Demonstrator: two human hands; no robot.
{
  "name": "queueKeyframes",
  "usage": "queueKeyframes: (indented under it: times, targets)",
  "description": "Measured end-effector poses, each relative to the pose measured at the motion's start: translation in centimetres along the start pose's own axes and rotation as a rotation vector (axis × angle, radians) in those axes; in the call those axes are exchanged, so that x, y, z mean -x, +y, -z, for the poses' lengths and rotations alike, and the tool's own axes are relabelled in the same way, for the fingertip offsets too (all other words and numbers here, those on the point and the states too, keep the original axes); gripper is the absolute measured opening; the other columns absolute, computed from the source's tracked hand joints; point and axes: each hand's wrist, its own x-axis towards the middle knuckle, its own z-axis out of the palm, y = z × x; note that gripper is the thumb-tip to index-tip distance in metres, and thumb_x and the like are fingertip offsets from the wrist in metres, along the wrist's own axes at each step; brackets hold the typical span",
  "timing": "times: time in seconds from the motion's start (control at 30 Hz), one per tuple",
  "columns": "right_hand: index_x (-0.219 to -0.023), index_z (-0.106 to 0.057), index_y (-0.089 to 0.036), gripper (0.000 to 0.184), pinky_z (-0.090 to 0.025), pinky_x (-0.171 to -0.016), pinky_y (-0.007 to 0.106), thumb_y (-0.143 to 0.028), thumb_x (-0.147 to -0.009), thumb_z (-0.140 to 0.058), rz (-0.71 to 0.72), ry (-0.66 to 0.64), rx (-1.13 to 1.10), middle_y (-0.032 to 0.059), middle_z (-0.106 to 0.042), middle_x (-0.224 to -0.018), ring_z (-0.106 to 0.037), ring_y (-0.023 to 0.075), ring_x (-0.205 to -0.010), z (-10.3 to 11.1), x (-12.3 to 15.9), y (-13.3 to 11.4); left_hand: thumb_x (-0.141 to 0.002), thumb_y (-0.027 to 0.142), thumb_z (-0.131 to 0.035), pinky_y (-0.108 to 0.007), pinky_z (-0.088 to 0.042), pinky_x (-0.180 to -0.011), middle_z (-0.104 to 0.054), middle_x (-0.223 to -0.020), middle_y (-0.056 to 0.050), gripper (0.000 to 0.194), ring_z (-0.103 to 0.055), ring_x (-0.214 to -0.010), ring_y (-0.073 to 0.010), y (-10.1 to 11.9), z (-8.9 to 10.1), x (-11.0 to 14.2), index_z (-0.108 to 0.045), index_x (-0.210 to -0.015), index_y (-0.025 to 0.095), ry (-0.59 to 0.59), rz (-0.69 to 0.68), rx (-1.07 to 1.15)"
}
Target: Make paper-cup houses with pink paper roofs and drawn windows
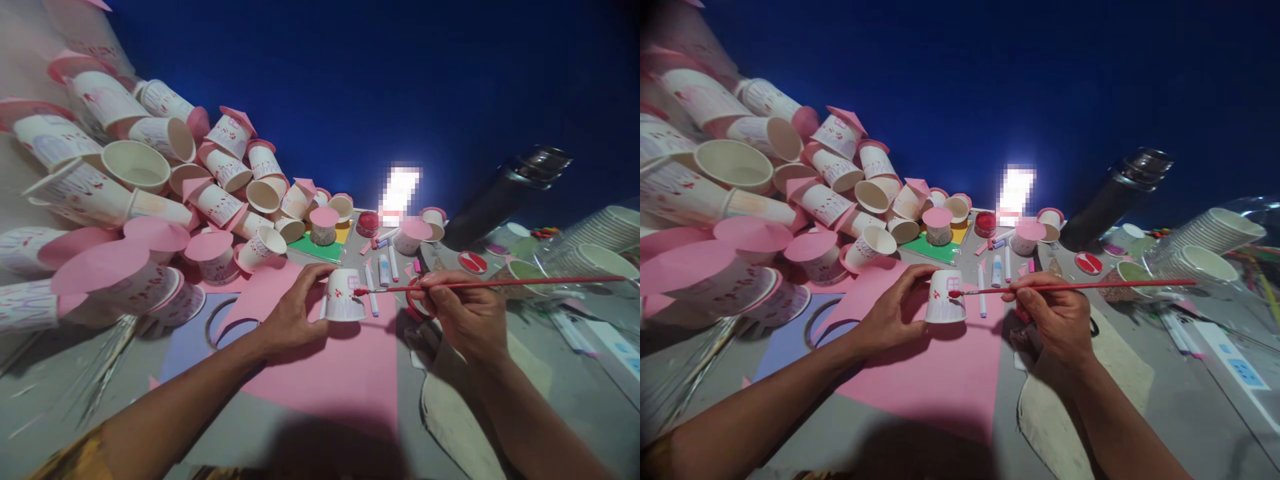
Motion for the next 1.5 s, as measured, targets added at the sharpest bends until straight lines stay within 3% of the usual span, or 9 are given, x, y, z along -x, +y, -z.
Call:
queueKeyframes:
  times: [0.13, 0.53, 0.73, 0.97, 1.27, 1.5]
  targets:
    - [-0.085, -0.08, -0.021, 0.015, -0.051, -0.05, 0.026, -0.035, -0.087, -0.081, 0.038, -0.043, 0.113, 0.0063, -0.077, -0.076, -0.068, 0.0164, -0.059, 0.21, 0.07, 0.12, -0.074, 0.015, -0.078, -0.054, -0.045, -0.117, -0.054, -0.141, -0.011, 0.07, -0.055, -0.133, -0.0308, -0.06, 0.05, -0.1, -0.049, -0.137, 0.026, 0.007, 0.0, 0.007]
    - [-0.085, -0.08, -0.022, 0.014, -0.054, -0.053, 0.027, -0.036, -0.087, -0.08, 0.086, -0.032, 0.114, 0.0059, -0.077, -0.079, -0.071, 0.0174, -0.063, 0.01, 0.07, -0.09, -0.074, 0.014, -0.077, -0.053, -0.046, -0.116, -0.053, -0.14, -0.01, 0.069, -0.054, -0.133, -0.0299, 0.35, -0.02, -0.14, -0.048, -0.136, 0.026, 0.019, 0.004, -0.088]
    - [-0.085, -0.079, -0.022, 0.015, -0.052, -0.051, 0.027, -0.037, -0.084, -0.084, 0.04, 0.029, 0.001, 0.006, -0.076, -0.081, -0.07, 0.0179, -0.063, 0.17, -0.01, -0.03, -0.074, 0.017, -0.079, -0.051, -0.044, -0.118, -0.053, -0.14, -0.01, 0.07, -0.055, -0.133, -0.0292, 0.36, -0.08, -0.14, -0.047, -0.136, 0.026, 0.017, 0.027, -0.043]
    - [-0.084, -0.079, -0.022, 0.016, -0.047, -0.044, 0.025, -0.037, -0.087, -0.081, 0.078, -0.001, -0.011, 0.0051, -0.076, -0.072, -0.06, 0.013, -0.05, -0.45, -0.09, -0.46, -0.072, 0.013, -0.075, -0.054, -0.043, -0.118, -0.053, -0.142, -0.011, 0.07, -0.052, -0.136, -0.0312, -0.02, -0.13, -0.17, -0.049, -0.136, 0.026, 0.02, -0.003, -0.012]
    - [-0.085, -0.08, -0.021, 0.014, -0.051, -0.049, 0.024, -0.035, -0.087, -0.08, 0.062, -0.07, 0.079, 0.0054, -0.077, -0.074, -0.066, 0.0149, -0.057, -0.16, -0.16, -0.03, -0.07, 0.007, -0.069, -0.053, -0.043, -0.117, -0.053, -0.139, -0.01, 0.07, -0.052, -0.133, -0.0289, 0.23, -0.11, -0.18, -0.049, -0.135, 0.026, -0.002, -0.005, -0.062]
    - [-0.085, -0.08, -0.021, 0.014, -0.048, -0.043, 0.024, -0.035, -0.087, -0.08, 0.081, 0.012, 0.028, 0.0051, -0.075, -0.072, -0.061, 0.0134, -0.052, -0.12, -0.32, -0.65, -0.07, 0.008, -0.071, -0.052, -0.043, -0.118, -0.053, -0.141, -0.01, 0.071, -0.053, -0.134, -0.0292, 0.16, -0.17, -0.11, -0.049, -0.136, 0.025, -0.001, 0.005, -0.025]
